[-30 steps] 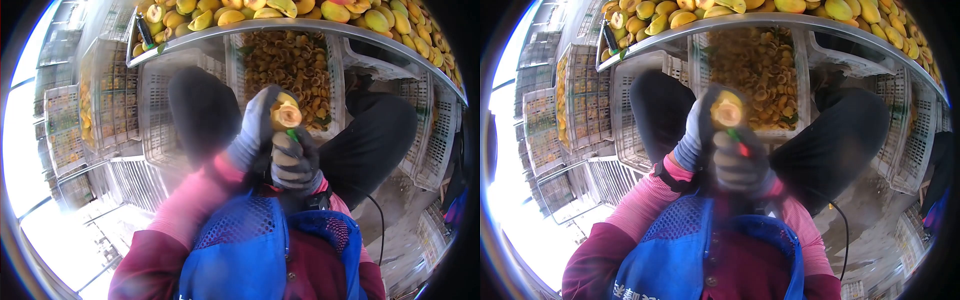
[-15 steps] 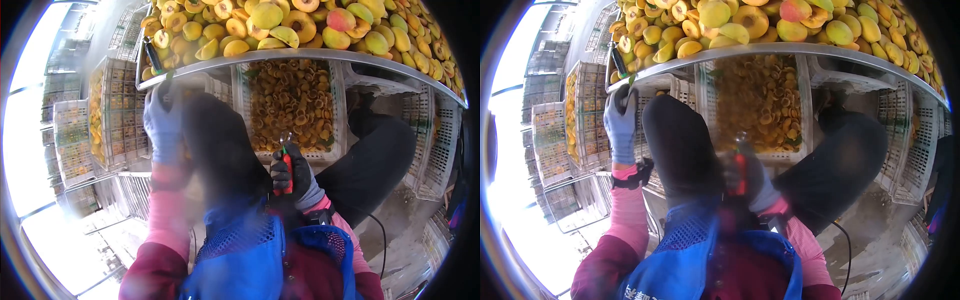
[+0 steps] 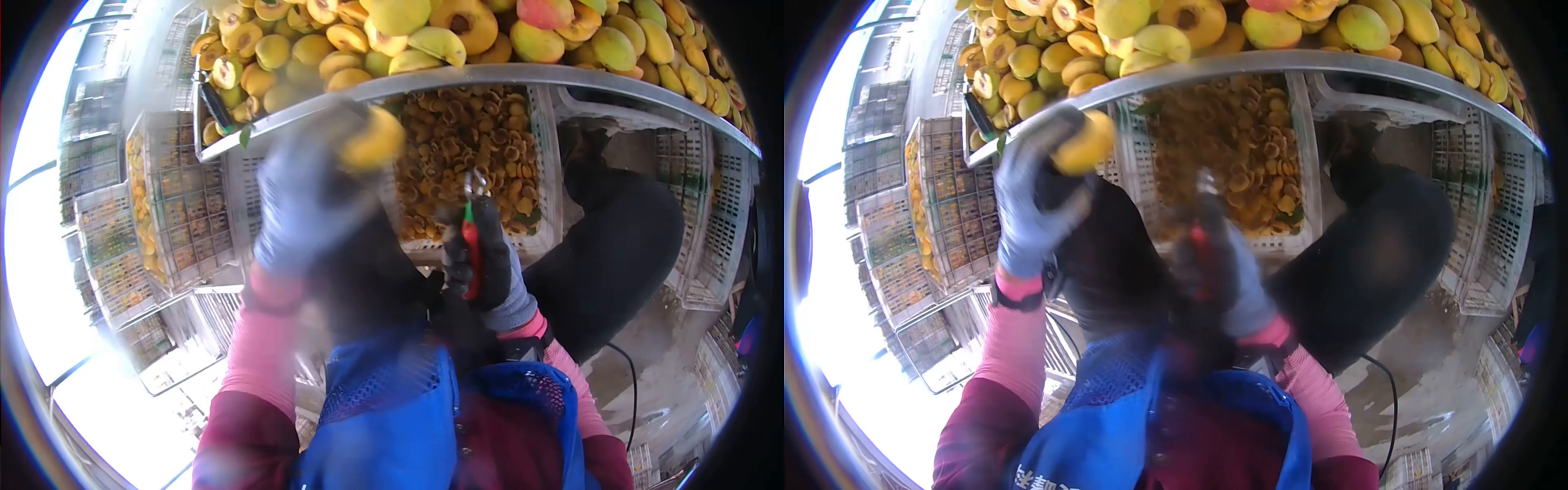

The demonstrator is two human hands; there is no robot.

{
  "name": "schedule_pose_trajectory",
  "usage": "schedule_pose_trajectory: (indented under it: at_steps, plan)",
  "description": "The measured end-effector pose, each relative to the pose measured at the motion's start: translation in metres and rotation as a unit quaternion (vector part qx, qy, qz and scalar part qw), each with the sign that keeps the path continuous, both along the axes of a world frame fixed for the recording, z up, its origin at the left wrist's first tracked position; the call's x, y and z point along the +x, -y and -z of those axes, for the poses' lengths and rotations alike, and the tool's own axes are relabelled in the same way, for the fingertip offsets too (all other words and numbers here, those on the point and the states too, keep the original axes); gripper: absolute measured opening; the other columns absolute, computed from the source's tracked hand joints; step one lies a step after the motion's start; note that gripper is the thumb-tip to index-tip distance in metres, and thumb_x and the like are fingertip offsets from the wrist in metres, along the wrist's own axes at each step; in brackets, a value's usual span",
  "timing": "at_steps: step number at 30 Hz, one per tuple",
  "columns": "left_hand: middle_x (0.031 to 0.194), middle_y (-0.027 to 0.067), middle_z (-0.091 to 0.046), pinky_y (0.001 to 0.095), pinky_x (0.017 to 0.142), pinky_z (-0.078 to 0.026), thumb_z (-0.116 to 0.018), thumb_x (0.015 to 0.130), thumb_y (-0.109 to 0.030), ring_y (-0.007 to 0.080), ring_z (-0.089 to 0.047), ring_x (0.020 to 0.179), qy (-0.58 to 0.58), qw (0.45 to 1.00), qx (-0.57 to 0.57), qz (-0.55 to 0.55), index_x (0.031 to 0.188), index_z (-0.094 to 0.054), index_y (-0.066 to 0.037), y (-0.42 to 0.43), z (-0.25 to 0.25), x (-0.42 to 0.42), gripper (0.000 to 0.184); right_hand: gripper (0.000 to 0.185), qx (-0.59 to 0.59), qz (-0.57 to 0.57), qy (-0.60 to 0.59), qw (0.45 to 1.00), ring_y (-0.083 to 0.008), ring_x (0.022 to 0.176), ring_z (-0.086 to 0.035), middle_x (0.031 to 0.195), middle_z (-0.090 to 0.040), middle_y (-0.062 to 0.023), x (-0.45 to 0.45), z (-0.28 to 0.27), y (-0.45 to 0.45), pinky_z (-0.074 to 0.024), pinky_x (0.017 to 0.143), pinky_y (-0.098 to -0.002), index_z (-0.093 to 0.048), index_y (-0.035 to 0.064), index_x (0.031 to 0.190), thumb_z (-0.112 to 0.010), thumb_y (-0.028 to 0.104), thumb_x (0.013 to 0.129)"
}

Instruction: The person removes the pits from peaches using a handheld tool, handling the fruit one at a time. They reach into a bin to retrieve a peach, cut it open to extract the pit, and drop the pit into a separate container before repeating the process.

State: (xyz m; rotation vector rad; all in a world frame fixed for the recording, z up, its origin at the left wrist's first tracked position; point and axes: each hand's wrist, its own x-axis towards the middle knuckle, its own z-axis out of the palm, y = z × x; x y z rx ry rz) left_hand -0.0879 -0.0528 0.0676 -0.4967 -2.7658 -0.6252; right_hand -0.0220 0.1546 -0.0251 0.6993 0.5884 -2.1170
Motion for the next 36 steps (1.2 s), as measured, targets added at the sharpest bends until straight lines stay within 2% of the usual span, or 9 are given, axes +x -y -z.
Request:
schedule_pose_trajectory:
  at_steps: [3, 6, 8, 15, 20, 24, 29, 34, 36]
  plan:
    - [0.115, 0.0172, -0.055, 0.0395, 0.092, -0.045, -0.069, 0.055, 0.0, 0.0321, -0.054, 0.11, 0.148, 0.981, 0.078, 0.093, 0.11, -0.057, -0.001, -0.033, 0.006, 0.035, 0.056, 0.035, 0.012, -0.008, -0.058, 0.998, -0.0099, 0.047, -0.046, 0.063, -0.047, -0.0014, -0.011, -0.027, 0.002, -0.0356, 0.038, -0.0239, -0.048, 0.0107, 0.098, -0.056, 0.044, 0.088]
    - [0.13, 0.0175, -0.044, 0.0357, 0.1, -0.038, -0.056, 0.083, -0.027, 0.0265, -0.047, 0.118, 0.203, 0.9, 0.384, -0.01, 0.127, -0.04, 0.003, -0.038, 0.034, 0.055, 0.056, 0.028, 0.041, 0.008, -0.073, 0.996, -0.0111, 0.048, -0.047, 0.066, -0.05, -0.004, -0.014, -0.035, -0.002, -0.0372, 0.039, -0.025, -0.048, 0.0079, 0.104, -0.059, 0.028, 0.088]
    - [0.114, 0.0112, -0.053, 0.0286, 0.088, -0.042, -0.047, 0.092, -0.026, 0.018, -0.055, 0.097, 0.191, 0.787, 0.569, -0.143, 0.122, -0.048, 0.005, -0.072, 0.032, 0.059, 0.043, 0.032, 0.001, 0.018, -0.115, 0.993, -0.0113, 0.049, -0.048, 0.069, -0.053, -0.005, -0.006, -0.033, 0.0, -0.0385, 0.04, -0.0247, -0.047, 0.0064, 0.11, -0.059, 0.025, 0.087]
    - [0.081, 0.0052, -0.061, 0.022, 0.06, -0.04, -0.038, 0.096, -0.039, 0.0099, -0.052, 0.067, 0.271, 0.698, 0.618, -0.24, 0.102, -0.058, -0.001, -0.071, 0.043, 0.067, 0.044, 0.033, 0.183, 0.085, -0.334, 0.921, -0.0065, 0.076, -0.051, 0.093, -0.055, -0.0044, 0.008, -0.011, 0.015, -0.0417, 0.067, -0.0183, -0.047, 0.0025, 0.118, -0.058, 0.007, 0.086]
    - [0.096, 0.0095, -0.062, 0.0253, 0.079, -0.048, -0.043, 0.096, -0.037, 0.0131, -0.06, 0.086, 0.301, 0.861, 0.384, -0.142, 0.111, -0.056, 0.003, -0.046, 0.052, 0.078, 0.045, 0.032, 0.109, 0.056, -0.255, 0.959, -0.0068, 0.064, -0.053, 0.092, -0.057, -0.0052, 0.004, -0.029, -0.004, -0.0437, 0.054, -0.0185, -0.048, 0.0042, 0.115, -0.06, 0.008, 0.085]
    - [0.09, 0.0073, -0.062, 0.024, 0.075, -0.047, -0.043, 0.095, -0.044, 0.0124, -0.059, 0.083, 0.269, 0.842, 0.448, -0.132, 0.104, -0.06, 0.002, -0.052, 0.071, 0.078, 0.049, 0.034, 0.118, 0.017, -0.255, 0.96, -0.0077, 0.059, -0.052, 0.096, -0.058, -0.0072, 0.004, -0.023, -0.001, -0.0411, 0.041, -0.0209, -0.049, 0.0006, 0.119, -0.058, 0.011, 0.088]
    - [0.1, 0.0111, -0.06, 0.0282, 0.084, -0.048, -0.037, 0.094, -0.052, 0.0187, -0.06, 0.085, 0.321, 0.578, 0.717, -0.219, 0.113, -0.053, 0.002, -0.066, 0.041, 0.074, 0.059, 0.031, 0.105, 0.127, -0.218, 0.962, -0.0068, 0.061, -0.053, 0.086, -0.059, -0.0036, 0.019, -0.013, 0.014, -0.0425, 0.045, -0.0215, -0.05, 0.0014, 0.115, -0.058, 0.012, 0.088]
    - [0.106, 0.0113, -0.057, 0.0263, 0.075, -0.048, -0.042, 0.097, -0.036, 0.0163, -0.058, 0.088, 0.2, 0.792, 0.54, -0.205, 0.117, -0.049, 0.001, -0.077, 0.046, 0.081, 0.042, 0.024, 0.017, 0.081, -0.157, 0.984, -0.0058, 0.065, -0.052, 0.078, -0.056, -0.0012, 0.032, -0.016, 0.024, -0.0437, 0.059, -0.0182, -0.05, 0.0025, 0.109, -0.058, 0.011, 0.088]
    - [0.104, 0.0113, -0.057, 0.0265, 0.074, -0.048, -0.044, 0.096, -0.034, 0.0167, -0.058, 0.087, 0.222, 0.744, 0.583, -0.238, 0.116, -0.05, 0.0, -0.077, 0.041, 0.079, 0.041, 0.029, 0.009, 0.086, -0.193, 0.977, -0.0096, 0.063, -0.05, 0.078, -0.053, -0.003, 0.028, -0.019, 0.021, -0.0408, 0.053, -0.0227, -0.047, 0.0029, 0.111, -0.06, 0.01, 0.086]
